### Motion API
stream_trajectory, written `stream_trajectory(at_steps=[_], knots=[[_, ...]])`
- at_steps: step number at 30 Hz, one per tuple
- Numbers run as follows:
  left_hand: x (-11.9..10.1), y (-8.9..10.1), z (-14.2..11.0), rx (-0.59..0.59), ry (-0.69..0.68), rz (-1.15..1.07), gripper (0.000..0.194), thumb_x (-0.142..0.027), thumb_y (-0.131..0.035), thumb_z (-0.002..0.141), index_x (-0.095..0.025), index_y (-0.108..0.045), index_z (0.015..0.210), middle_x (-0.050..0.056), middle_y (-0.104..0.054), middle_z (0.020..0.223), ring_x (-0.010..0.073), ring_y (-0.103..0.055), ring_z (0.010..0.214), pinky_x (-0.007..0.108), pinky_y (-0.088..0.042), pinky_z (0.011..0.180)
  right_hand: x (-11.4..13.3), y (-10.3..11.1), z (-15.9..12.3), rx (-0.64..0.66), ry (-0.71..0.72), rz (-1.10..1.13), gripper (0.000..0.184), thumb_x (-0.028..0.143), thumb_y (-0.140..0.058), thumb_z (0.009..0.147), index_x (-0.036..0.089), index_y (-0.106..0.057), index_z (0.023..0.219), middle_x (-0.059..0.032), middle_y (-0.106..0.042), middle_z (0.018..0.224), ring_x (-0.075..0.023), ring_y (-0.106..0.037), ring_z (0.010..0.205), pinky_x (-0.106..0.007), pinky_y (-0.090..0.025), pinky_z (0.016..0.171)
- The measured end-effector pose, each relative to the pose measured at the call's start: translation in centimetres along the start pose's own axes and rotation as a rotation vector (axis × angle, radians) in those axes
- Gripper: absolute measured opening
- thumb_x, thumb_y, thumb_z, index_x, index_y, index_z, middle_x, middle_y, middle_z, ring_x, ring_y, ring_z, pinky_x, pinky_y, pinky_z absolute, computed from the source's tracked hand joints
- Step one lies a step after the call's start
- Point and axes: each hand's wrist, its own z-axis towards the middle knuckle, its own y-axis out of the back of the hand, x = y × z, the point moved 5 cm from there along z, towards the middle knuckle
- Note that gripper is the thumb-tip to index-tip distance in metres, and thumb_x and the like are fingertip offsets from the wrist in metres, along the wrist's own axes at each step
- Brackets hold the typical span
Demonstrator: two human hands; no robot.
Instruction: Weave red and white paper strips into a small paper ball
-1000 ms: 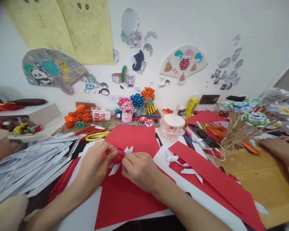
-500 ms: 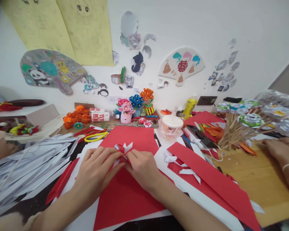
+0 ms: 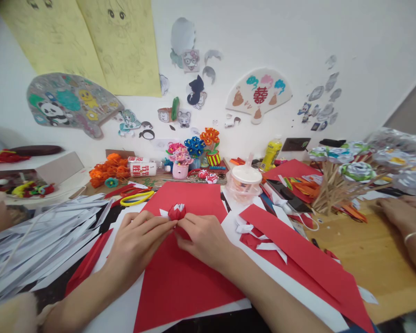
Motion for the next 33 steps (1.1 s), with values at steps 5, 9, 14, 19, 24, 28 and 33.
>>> stream_trajectory(at_steps=[5,9,14,19,24,28,33], knots=[[0.5,-0.32,-0.2,0.001,-0.001,-0.02,0.019,-0.017,-0.048,0.098,-0.018,-0.066,0.102,0.0,-0.075,0.09,0.0166,-0.053,0.071,0.032,-0.032,0.068,-0.3,-0.03,0.02,0.024,-0.01,0.004,0.014,0.02,-0.047,0.096,0.016,-0.06,0.097,-0.0033,-0.066,0.083,-0.0142,-0.062,0.068,-0.024,-0.038,0.056],[0.61,-0.4,-0.18,0.005,0.012,-0.047,0.018,-0.014,-0.049,0.096,-0.018,-0.066,0.102,-0.001,-0.075,0.084,0.0161,-0.052,0.069,0.032,-0.032,0.068,-0.46,0.08,0.02,0.019,-0.02,0.024,0.019,0.023,-0.045,0.099,0.015,-0.062,0.103,-0.0048,-0.068,0.087,-0.0154,-0.065,0.074,-0.024,-0.043,0.061],[0.93,-0.55,-0.45,0.018,0.018,-0.065,0.019,-0.014,-0.05,0.096,-0.019,-0.066,0.104,0.0,-0.076,0.087,0.0161,-0.053,0.07,0.033,-0.032,0.068,-0.34,0.21,0.02,0.035,0.014,0.026,0.021,0.027,-0.046,0.099,0.015,-0.062,0.106,-0.0065,-0.07,0.09,-0.0174,-0.068,0.079,-0.026,-0.046,0.063],[1.01,-0.57,-0.46,0.024,0.045,-0.07,0.02,-0.016,-0.048,0.097,-0.02,-0.067,0.102,0.0,-0.075,0.085,0.0151,-0.053,0.069,0.033,-0.032,0.068,-0.16,0.37,0.1,0.016,0.038,0.013,0.023,0.025,-0.042,0.1,0.015,-0.062,0.106,-0.0077,-0.071,0.091,-0.0162,-0.069,0.078,-0.024,-0.047,0.063],[0.63,-0.41,-0.11,0.026,0.048,-0.062,0.018,-0.021,-0.049,0.097,-0.019,-0.067,0.098,-0.001,-0.075,0.08,0.0151,-0.054,0.068,0.033,-0.033,0.066,-0.02,0.41,0.14,-0.002,0.04,0.001,0.022,0.024,-0.044,0.1,0.014,-0.064,0.102,-0.0068,-0.071,0.086,-0.0156,-0.068,0.073,-0.024,-0.047,0.06],[0.48,-0.3,0.0,0.015,0.028,-0.047,0.019,-0.017,-0.048,0.097,-0.018,-0.067,0.098,-0.001,-0.075,0.081,0.0147,-0.054,0.067,0.033,-0.034,0.067,-0.02,0.36,0.13,0.006,0.032,0.026,0.02,0.023,-0.046,0.099,0.014,-0.064,0.102,-0.0068,-0.071,0.088,-0.016,-0.068,0.076,-0.024,-0.048,0.063],[0.31,-0.05,0.08,-0.009,-0.008,-0.022,0.019,-0.016,-0.049,0.096,-0.017,-0.067,0.099,0.0,-0.075,0.081,0.0146,-0.055,0.068,0.032,-0.034,0.068,-0.03,0.4,0.15,-0.002,0.049,0.016,0.021,0.018,-0.045,0.099,0.014,-0.065,0.102,-0.0085,-0.072,0.09,-0.0165,-0.069,0.078,-0.025,-0.049,0.064]])
